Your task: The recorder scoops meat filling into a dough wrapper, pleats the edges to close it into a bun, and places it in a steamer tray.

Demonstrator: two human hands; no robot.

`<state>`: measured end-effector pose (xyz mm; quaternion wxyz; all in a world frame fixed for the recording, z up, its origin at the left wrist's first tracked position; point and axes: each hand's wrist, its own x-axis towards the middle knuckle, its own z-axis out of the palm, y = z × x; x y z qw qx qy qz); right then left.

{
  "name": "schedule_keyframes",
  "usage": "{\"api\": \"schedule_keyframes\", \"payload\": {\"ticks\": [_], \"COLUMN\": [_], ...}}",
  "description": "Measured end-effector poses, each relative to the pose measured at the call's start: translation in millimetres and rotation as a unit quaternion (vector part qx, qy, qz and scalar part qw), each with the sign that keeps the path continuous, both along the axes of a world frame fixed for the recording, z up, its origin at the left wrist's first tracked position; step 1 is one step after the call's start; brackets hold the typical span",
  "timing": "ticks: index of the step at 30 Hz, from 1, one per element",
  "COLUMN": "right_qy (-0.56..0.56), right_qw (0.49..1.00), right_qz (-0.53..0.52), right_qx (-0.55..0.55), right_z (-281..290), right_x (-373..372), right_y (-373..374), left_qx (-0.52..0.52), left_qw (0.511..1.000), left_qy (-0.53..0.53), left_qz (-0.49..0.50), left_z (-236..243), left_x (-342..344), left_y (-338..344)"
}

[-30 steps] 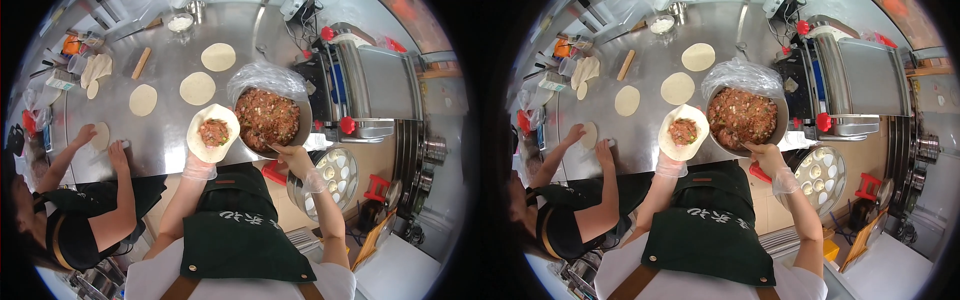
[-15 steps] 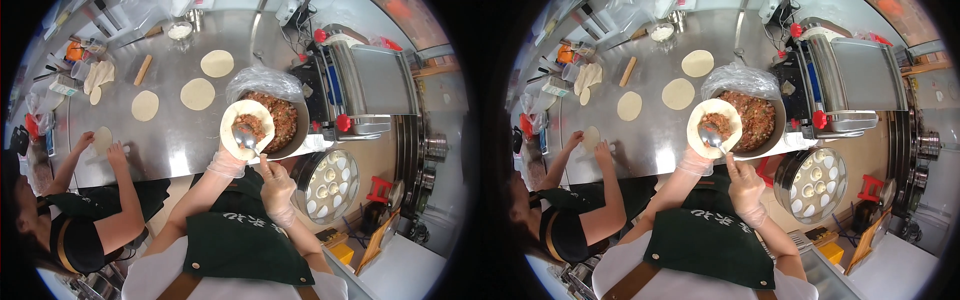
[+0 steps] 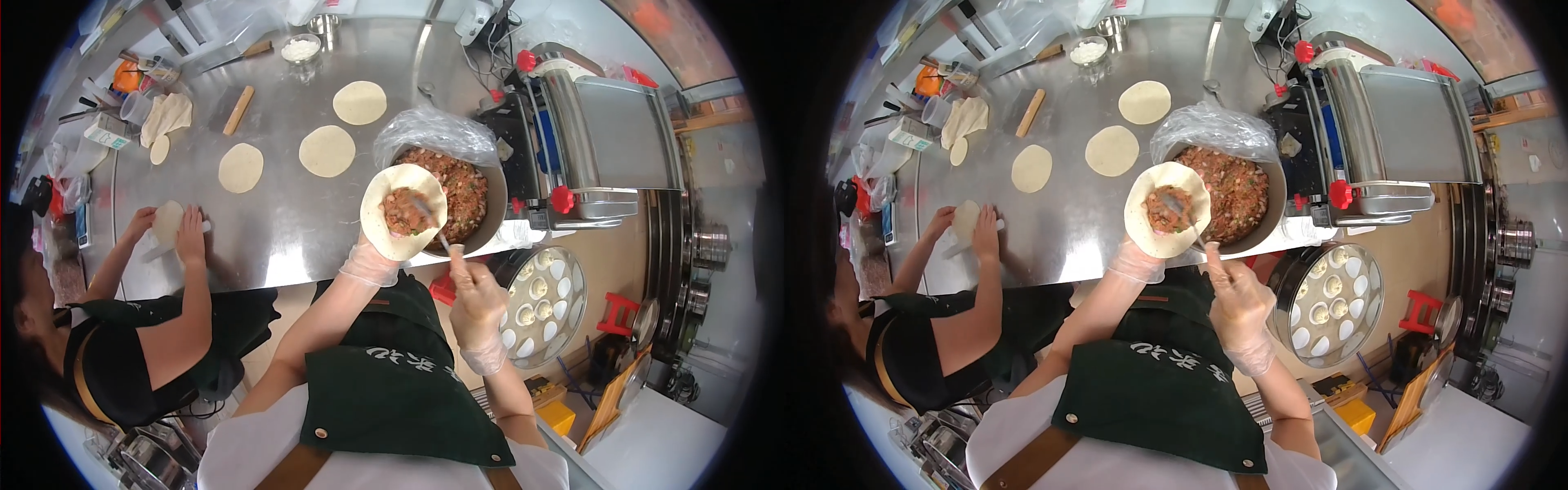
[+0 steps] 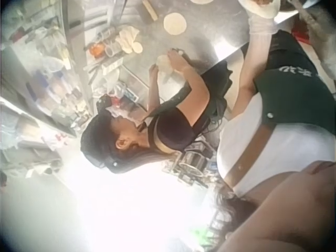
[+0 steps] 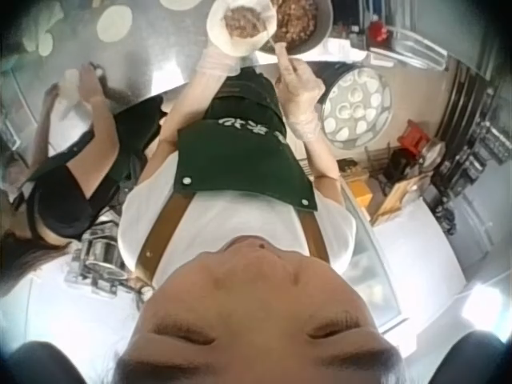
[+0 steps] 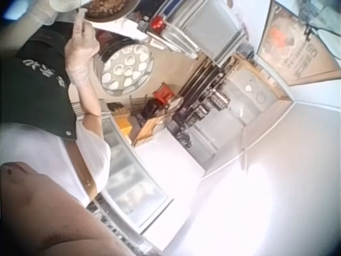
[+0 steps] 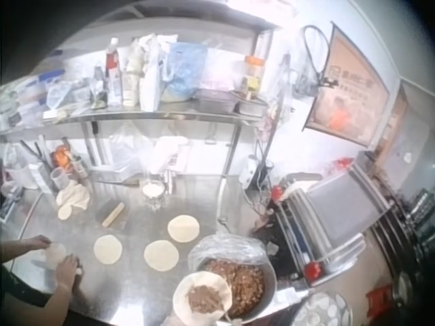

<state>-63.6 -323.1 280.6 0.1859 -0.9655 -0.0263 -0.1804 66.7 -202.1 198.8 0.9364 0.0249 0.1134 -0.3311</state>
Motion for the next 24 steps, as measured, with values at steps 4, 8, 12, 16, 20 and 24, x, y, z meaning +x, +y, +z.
{"api": "schedule_keyframes", "payload": {"ticks": [4, 8, 12, 16, 20, 24], "right_qy": [-0.07, -0.067, -0.017, -0.02, 0.023, 0.085], "right_qw": [0.997, 0.992, 0.998, 0.989, 0.938, 0.964], "right_qz": [-0.02, 0.019, 0.001, -0.017, -0.041, -0.028], "right_qx": [0.017, -0.108, 0.066, 0.147, 0.343, 0.249], "right_z": [1, -27, -21, -3, 3, 2], "right_x": [6, 4, 1, 7, -2, 4], "right_y": [0, 8, 7, 5, 7, 0], "left_qx": [0.209, 0.201, -0.021, 0.215, 0.41, -0.082], "left_qw": [0.94, 0.878, 1.0, 0.931, 0.786, 0.995], "left_qy": [-0.254, -0.42, -0.001, -0.287, -0.418, -0.062], "left_qz": [0.088, 0.115, 0.02, 0.072, 0.199, 0.017], "left_z": [4, 11, 6, -4, 14, -2], "left_x": [0, 2, 1, 6, -1, 10], "left_y": [-1, 1, 2, 4, -2, -2]}}
